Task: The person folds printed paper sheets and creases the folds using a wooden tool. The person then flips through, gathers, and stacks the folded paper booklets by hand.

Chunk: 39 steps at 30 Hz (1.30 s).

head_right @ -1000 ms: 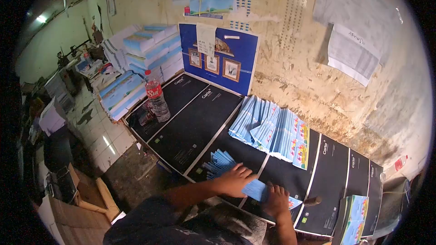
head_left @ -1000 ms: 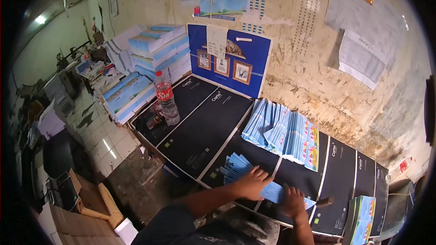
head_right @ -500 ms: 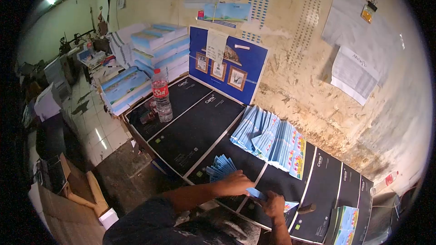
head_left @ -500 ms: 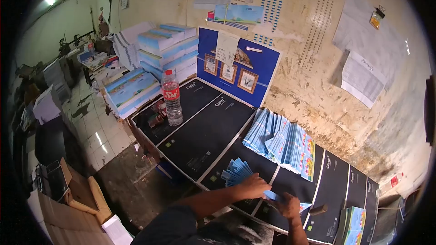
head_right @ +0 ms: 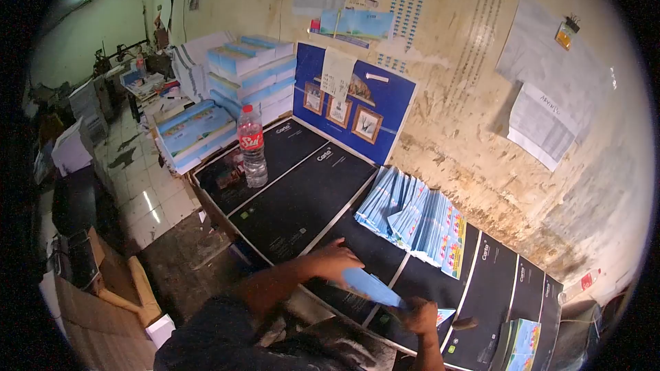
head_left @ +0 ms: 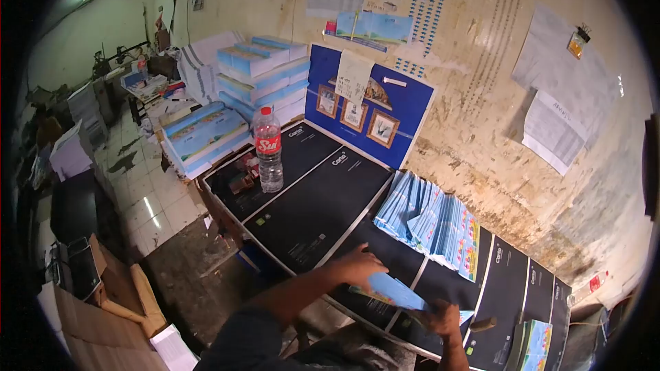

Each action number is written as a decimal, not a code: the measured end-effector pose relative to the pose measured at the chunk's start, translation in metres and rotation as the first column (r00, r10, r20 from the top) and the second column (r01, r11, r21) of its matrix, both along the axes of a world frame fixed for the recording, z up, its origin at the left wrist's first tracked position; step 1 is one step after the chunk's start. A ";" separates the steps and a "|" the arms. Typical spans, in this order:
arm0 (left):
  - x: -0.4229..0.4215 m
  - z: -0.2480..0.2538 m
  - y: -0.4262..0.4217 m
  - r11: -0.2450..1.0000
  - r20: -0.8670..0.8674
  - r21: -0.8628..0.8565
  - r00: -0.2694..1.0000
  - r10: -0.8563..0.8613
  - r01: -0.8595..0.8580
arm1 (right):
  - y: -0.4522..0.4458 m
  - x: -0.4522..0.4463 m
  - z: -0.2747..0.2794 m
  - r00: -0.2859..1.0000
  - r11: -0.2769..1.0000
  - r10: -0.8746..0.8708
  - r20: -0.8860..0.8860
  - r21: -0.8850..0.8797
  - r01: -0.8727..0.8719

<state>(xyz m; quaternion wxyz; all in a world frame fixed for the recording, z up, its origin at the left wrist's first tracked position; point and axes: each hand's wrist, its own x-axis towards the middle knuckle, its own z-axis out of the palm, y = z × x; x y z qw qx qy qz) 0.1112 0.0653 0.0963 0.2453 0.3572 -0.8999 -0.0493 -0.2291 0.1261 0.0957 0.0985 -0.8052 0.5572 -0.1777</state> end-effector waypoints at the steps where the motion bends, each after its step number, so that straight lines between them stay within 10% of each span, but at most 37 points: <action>1: 0.004 0.003 -0.007 0.972 0.098 0.234 0.994 -0.050 0.025 | 0.001 -0.001 -0.003 1.000 1.000 0.005 0.000 0.011 -0.005; 6: 0.008 0.005 -0.014 0.866 0.231 0.495 0.971 -0.057 -0.067 | -0.008 -0.008 -0.009 0.993 0.999 0.027 0.117 -0.032 -0.024; 9: 0.036 -0.031 -0.011 0.965 -0.147 0.256 0.989 -0.018 0.055 | -0.005 -0.003 0.001 0.995 0.992 -0.008 0.103 0.123 -0.005; 11: 0.050 -0.035 0.004 0.836 -0.545 0.522 0.819 0.178 0.166 | -0.006 -0.002 -0.002 1.000 0.988 -0.024 0.004 0.155 0.023; 16: 0.013 -0.071 0.017 0.700 -0.732 0.576 0.647 0.212 0.423 | -0.007 0.012 0.004 0.985 0.963 -0.057 -0.161 0.251 0.097; 21: 0.008 -0.071 0.014 0.738 -0.569 0.642 0.773 0.278 0.207 | -0.007 0.007 -0.006 0.970 0.998 0.061 -0.236 0.041 -0.053; 26: -0.012 -0.108 -0.028 0.395 -0.599 0.771 0.780 0.183 0.500 | -0.008 0.001 -0.006 0.981 0.988 0.078 -0.175 0.145 -0.052; 33: -0.017 -0.078 0.004 0.525 -0.773 0.623 0.557 0.303 0.580 | -0.011 -0.013 -0.033 0.945 0.969 0.181 -0.274 -0.116 -0.220; 36: -0.019 -0.085 -0.001 0.522 -0.599 0.743 0.764 0.239 0.419 | -0.009 -0.017 -0.025 0.955 0.983 0.180 -0.236 0.082 -0.165; 39: -0.019 -0.085 0.007 0.439 -0.781 0.617 0.578 0.237 0.653 | -0.001 -0.015 -0.013 0.935 0.965 0.263 -0.238 0.085 -0.250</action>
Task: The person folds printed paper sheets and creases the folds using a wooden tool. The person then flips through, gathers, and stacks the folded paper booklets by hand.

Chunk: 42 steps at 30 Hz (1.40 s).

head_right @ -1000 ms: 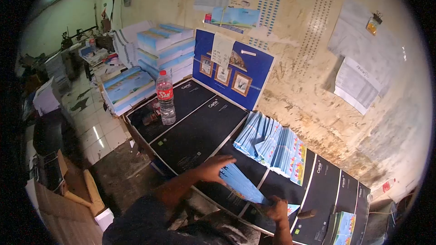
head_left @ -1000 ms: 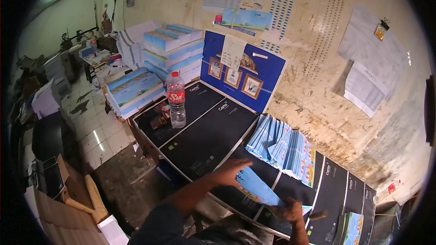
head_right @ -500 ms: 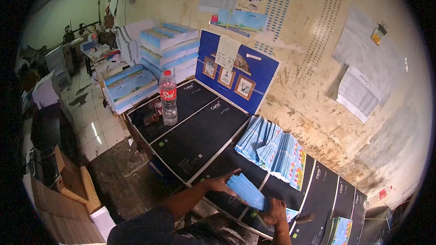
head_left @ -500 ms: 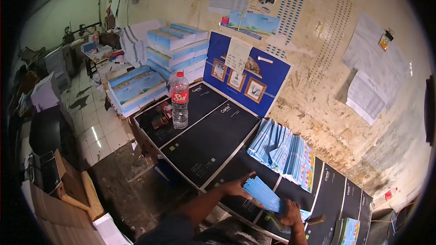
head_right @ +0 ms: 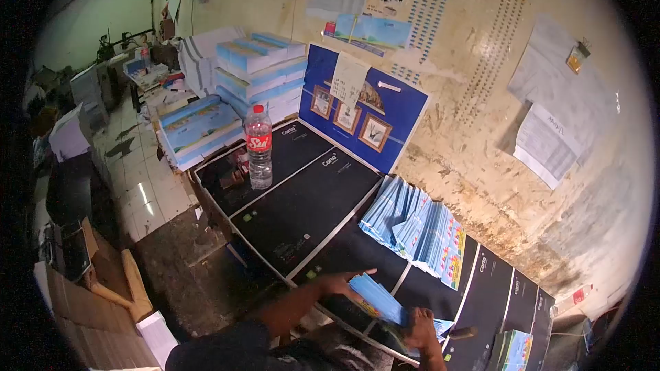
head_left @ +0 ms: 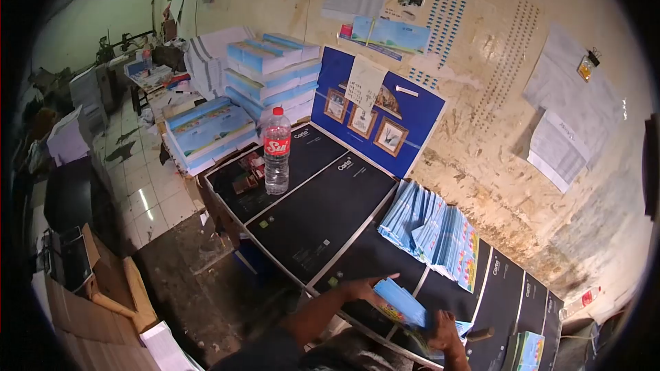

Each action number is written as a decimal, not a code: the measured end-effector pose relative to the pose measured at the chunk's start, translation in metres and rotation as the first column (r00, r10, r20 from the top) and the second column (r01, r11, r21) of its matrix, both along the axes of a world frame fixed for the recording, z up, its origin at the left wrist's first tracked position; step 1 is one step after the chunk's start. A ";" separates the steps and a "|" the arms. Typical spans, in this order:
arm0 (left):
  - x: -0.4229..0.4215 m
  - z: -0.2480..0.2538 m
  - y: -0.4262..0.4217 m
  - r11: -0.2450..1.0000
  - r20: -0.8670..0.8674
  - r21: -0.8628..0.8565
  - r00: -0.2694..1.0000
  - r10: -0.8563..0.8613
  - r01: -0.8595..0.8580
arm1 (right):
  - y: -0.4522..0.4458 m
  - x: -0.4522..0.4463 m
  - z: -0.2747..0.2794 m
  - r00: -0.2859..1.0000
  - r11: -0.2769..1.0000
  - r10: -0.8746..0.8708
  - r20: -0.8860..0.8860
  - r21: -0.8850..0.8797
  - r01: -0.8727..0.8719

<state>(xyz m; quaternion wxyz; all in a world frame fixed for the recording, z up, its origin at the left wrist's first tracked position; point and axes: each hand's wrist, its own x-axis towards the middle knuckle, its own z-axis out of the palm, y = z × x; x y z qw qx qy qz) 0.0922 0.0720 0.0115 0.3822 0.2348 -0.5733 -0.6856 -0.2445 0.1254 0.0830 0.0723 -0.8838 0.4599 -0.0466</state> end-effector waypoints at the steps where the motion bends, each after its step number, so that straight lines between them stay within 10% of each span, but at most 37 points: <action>1: 0.000 0.006 -0.001 0.998 -0.038 0.053 0.999 -0.032 0.034 | 0.002 0.001 0.002 1.000 1.000 -0.003 -0.002 0.000 0.003; 6: -0.005 -0.030 -0.020 0.992 0.067 0.062 0.991 -0.115 0.111 | -0.001 0.007 -0.005 0.998 0.999 -0.028 0.062 -0.036 0.030; 14: 0.056 0.000 -0.003 0.965 0.174 -0.022 0.949 0.263 -0.263 | 0.006 0.009 0.034 0.948 0.916 -0.312 0.060 0.283 0.284; 16: 0.062 0.015 0.003 0.957 0.284 -0.040 0.915 0.285 -0.286 | 0.001 -0.007 0.026 0.976 0.977 -0.204 -0.070 -0.077 0.199; 23: 0.064 -0.014 -0.006 0.935 0.326 -0.081 0.877 0.352 -0.345 | -0.005 -0.030 -0.019 0.977 0.963 -0.185 0.109 -0.178 0.202; 31: 0.065 -0.002 -0.004 0.910 0.419 0.005 0.827 0.375 -0.415 | 0.015 -0.045 0.012 0.919 0.945 -0.327 0.221 0.085 0.316; 34: 0.062 0.013 0.007 0.908 0.382 0.040 0.846 0.371 -0.416 | 0.026 -0.052 -0.002 0.791 0.940 -0.340 0.508 0.210 0.270; 36: 0.057 0.003 0.005 0.936 0.343 0.028 0.883 0.320 -0.350 | 0.025 -0.051 -0.047 -0.083 0.915 -0.404 0.911 0.400 -0.057; 38: 0.018 0.026 0.024 0.920 0.139 -0.031 0.909 0.392 -0.392 | 0.019 -0.019 -0.106 -0.133 0.850 -0.495 0.858 0.510 0.130; 40: 0.009 0.024 0.021 0.925 0.230 0.005 0.901 0.368 -0.379 | 0.018 -0.002 -0.075 -0.483 0.870 -0.469 0.739 0.480 -0.111; 42: 0.011 0.005 0.017 0.900 0.219 0.046 0.883 0.415 -0.434 | 0.025 -0.022 -0.067 -0.258 0.881 -0.473 0.843 0.444 -0.164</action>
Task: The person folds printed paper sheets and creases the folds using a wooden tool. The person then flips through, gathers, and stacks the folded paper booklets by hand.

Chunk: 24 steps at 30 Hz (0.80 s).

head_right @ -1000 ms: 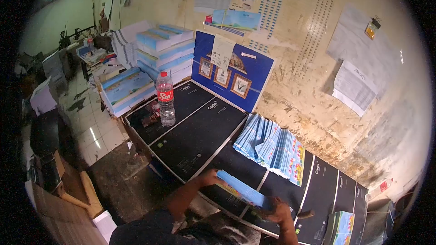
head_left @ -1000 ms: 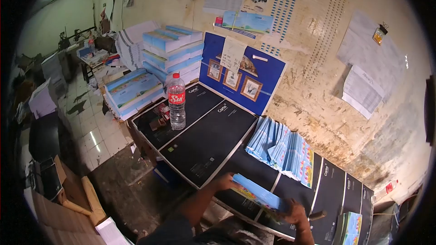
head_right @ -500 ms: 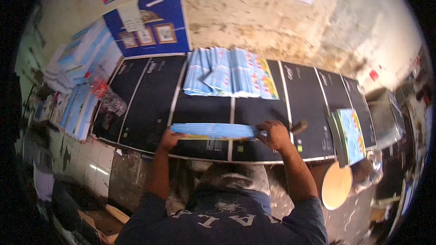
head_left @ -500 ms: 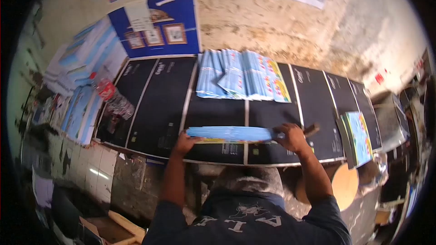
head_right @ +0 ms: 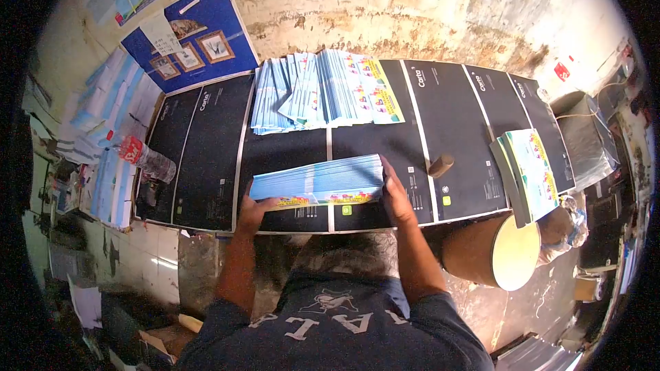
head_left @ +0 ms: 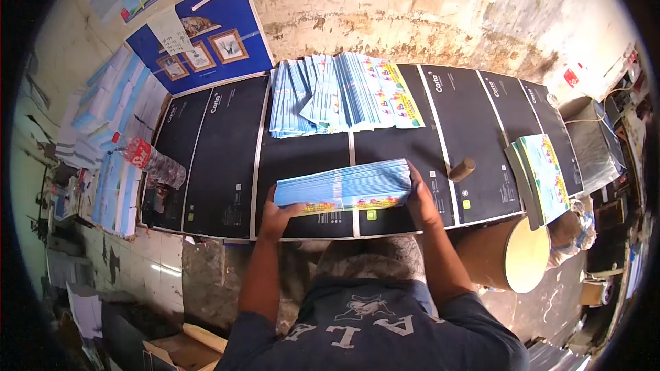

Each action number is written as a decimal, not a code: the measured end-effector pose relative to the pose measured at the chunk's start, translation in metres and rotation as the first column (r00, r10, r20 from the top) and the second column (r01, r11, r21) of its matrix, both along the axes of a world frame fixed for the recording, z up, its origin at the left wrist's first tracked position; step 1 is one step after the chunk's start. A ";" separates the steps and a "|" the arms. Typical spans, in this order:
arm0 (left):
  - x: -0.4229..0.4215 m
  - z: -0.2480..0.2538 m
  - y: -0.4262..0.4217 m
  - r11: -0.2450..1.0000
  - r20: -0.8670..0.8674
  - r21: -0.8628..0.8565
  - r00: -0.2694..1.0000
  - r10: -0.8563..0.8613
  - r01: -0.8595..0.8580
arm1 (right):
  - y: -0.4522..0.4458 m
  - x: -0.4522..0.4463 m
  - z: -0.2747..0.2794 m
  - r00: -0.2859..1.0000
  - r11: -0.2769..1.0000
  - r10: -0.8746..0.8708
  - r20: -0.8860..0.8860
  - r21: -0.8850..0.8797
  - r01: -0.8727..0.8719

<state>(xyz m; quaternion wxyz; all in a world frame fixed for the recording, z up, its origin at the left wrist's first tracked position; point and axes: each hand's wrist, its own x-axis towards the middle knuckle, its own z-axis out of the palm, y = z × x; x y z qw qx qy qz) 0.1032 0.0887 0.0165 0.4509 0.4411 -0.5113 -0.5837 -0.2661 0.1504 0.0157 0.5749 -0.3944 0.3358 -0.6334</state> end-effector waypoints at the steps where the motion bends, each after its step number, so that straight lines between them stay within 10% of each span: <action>1: -0.002 0.002 0.000 1.000 0.019 -0.025 1.000 0.014 -0.014 | 0.002 -0.006 0.001 0.997 0.996 0.077 -0.027 -0.040 -0.078; 5: -0.015 -0.006 0.000 0.995 -0.072 -0.071 0.996 0.058 -0.063 | 0.017 0.005 0.029 0.956 0.970 0.069 -0.284 0.244 0.003; 8: -0.016 -0.027 -0.004 0.976 -0.086 -0.181 0.991 0.104 -0.118 | 0.018 0.015 0.014 0.750 0.953 -0.212 -0.627 0.037 0.300; 14: 0.006 0.013 0.031 0.990 0.333 0.022 0.933 -0.136 0.137 | 0.044 -0.012 0.001 0.963 0.986 0.051 -0.266 0.164 -0.006; 16: 0.009 -0.020 0.036 0.966 0.304 -0.197 0.947 -0.105 0.170 | 0.048 -0.007 0.005 0.840 0.996 -0.069 -0.538 0.007 0.087; 21: -0.005 -0.017 0.033 0.996 0.090 -0.015 0.993 -0.082 0.083 | 0.040 -0.012 -0.003 0.985 0.963 0.036 -0.166 0.268 0.010; 24: -0.010 -0.039 0.026 0.982 0.186 -0.183 0.983 -0.011 0.045 | 0.037 -0.008 -0.005 0.902 0.986 -0.041 -0.429 0.128 0.105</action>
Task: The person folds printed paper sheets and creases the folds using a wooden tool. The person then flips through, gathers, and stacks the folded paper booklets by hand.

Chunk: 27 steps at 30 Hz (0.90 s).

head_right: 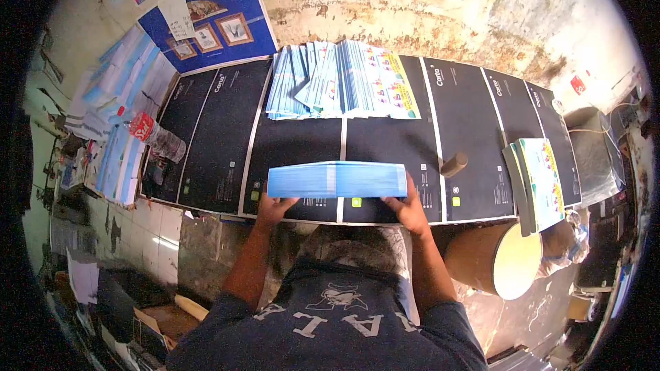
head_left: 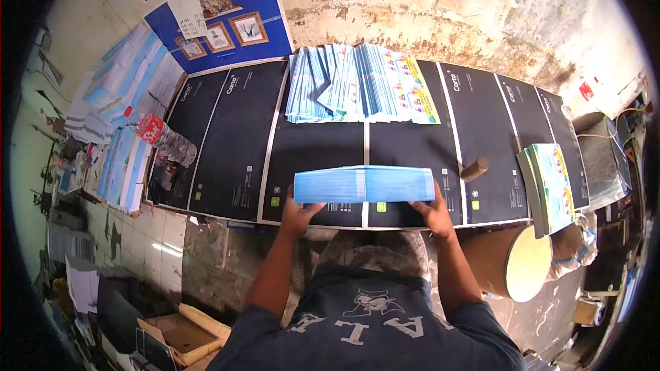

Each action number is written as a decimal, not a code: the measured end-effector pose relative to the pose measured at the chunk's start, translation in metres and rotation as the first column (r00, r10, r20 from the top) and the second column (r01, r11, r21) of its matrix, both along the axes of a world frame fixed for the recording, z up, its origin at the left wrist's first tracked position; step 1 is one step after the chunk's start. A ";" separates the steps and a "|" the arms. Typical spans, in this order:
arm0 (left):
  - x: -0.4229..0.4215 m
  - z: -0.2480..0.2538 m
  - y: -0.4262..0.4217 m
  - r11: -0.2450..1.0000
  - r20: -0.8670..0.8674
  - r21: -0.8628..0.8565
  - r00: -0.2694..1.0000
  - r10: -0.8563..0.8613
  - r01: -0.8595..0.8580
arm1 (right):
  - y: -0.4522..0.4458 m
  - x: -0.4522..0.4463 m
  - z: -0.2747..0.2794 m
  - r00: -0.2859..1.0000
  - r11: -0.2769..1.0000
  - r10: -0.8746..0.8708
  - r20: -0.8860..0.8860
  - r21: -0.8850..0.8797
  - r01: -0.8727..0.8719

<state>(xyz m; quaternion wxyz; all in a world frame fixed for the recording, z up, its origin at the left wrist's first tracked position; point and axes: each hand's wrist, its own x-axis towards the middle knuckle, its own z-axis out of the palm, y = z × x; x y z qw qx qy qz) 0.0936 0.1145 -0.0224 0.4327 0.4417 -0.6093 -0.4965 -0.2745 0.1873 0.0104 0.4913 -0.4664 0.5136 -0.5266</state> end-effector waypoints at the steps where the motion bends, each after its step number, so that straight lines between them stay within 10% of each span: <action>1: -0.004 -0.004 0.005 0.987 0.153 -0.157 0.986 0.069 -0.045 | -0.002 0.002 0.000 0.984 1.000 0.004 -0.179 -0.028 -0.009; 6: -0.013 0.005 0.009 0.995 -0.061 0.039 0.993 0.097 -0.095 | 0.005 0.002 -0.007 0.990 0.999 0.004 0.143 -0.052 0.004; 9: -0.011 0.007 0.003 0.994 -0.045 -0.035 0.994 0.104 -0.106 | -0.003 -0.006 0.006 0.931 0.986 0.044 -0.363 -0.136 -0.100; 10: -0.007 0.005 0.008 0.993 -0.034 -0.096 0.997 0.068 -0.071 | 0.002 -0.013 0.003 0.979 0.994 0.093 -0.179 -0.039 -0.102; 12: 0.001 -0.002 0.002 1.000 -0.152 -0.020 0.988 -0.019 0.016 | -0.002 -0.052 -0.005 0.581 0.950 0.008 -0.814 -0.175 -0.259; 14: 0.000 0.000 -0.002 1.000 -0.057 -0.012 0.998 -0.014 0.013 | 0.004 -0.035 0.057 0.484 0.990 0.041 -0.874 0.100 0.098; 17: -0.002 -0.003 -0.005 0.999 -0.132 0.022 0.991 -0.037 0.041 | -0.013 0.002 0.126 0.416 0.922 -0.383 -0.825 -0.310 0.233; 21: 0.003 -0.007 -0.007 0.995 -0.119 0.001 0.988 -0.099 0.100 | -0.029 0.124 0.176 0.448 0.823 -0.183 -0.875 -0.386 -0.417; 24: 0.007 0.010 -0.001 0.981 -0.201 0.150 0.976 -0.088 0.120 | -0.050 0.169 0.125 0.377 0.803 -0.076 -0.923 -0.281 -0.526; 26: 0.004 0.001 -0.006 0.954 -0.221 0.283 0.975 -0.031 0.095 | -0.057 0.179 0.101 -0.051 0.782 0.068 -0.996 0.084 -0.617; 27: 0.005 0.003 -0.009 0.983 -0.099 0.167 0.993 -0.062 0.078 | -0.055 0.182 0.115 0.059 0.819 0.198 -0.978 0.132 -0.559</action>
